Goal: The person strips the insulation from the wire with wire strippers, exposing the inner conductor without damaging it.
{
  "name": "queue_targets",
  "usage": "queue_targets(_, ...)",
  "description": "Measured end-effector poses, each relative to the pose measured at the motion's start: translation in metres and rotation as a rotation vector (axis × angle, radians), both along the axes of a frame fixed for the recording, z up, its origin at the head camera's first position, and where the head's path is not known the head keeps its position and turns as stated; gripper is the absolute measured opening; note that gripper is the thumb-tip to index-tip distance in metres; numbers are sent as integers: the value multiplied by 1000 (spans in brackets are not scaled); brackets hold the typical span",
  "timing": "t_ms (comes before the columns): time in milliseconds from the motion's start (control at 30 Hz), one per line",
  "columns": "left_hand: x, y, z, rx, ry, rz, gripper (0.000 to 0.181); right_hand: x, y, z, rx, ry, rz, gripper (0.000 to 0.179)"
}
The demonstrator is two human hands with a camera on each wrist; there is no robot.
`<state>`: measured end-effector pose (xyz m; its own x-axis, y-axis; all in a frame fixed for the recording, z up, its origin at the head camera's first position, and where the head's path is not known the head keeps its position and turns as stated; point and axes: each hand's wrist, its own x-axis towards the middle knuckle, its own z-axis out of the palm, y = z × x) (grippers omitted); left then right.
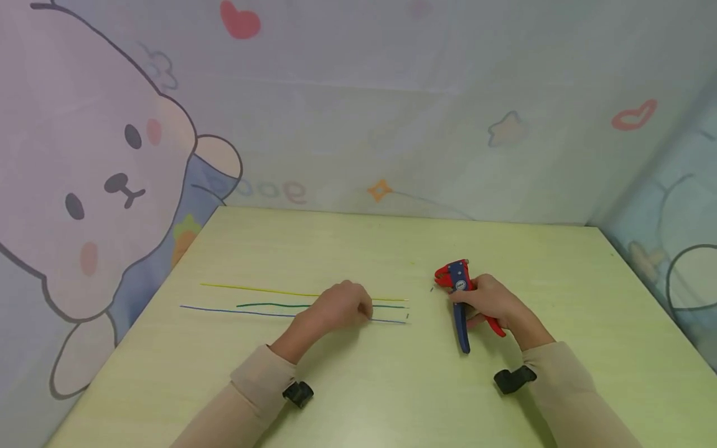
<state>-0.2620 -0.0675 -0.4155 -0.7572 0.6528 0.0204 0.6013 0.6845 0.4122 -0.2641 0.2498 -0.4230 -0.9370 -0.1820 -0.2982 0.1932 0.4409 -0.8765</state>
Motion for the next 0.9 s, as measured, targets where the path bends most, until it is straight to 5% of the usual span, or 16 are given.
queue_targets(467,1,2,-6,-84,-21,41,6,0,-7,-2,522,172,-58,41)
queue_targets(700,4,5,-4,-73,-13,29,6,4,-10,-1,621,205,-51,45)
queue_targets(900,4,7,-4,-84,-11,51,7,5,-11,2,608,182,-41,44)
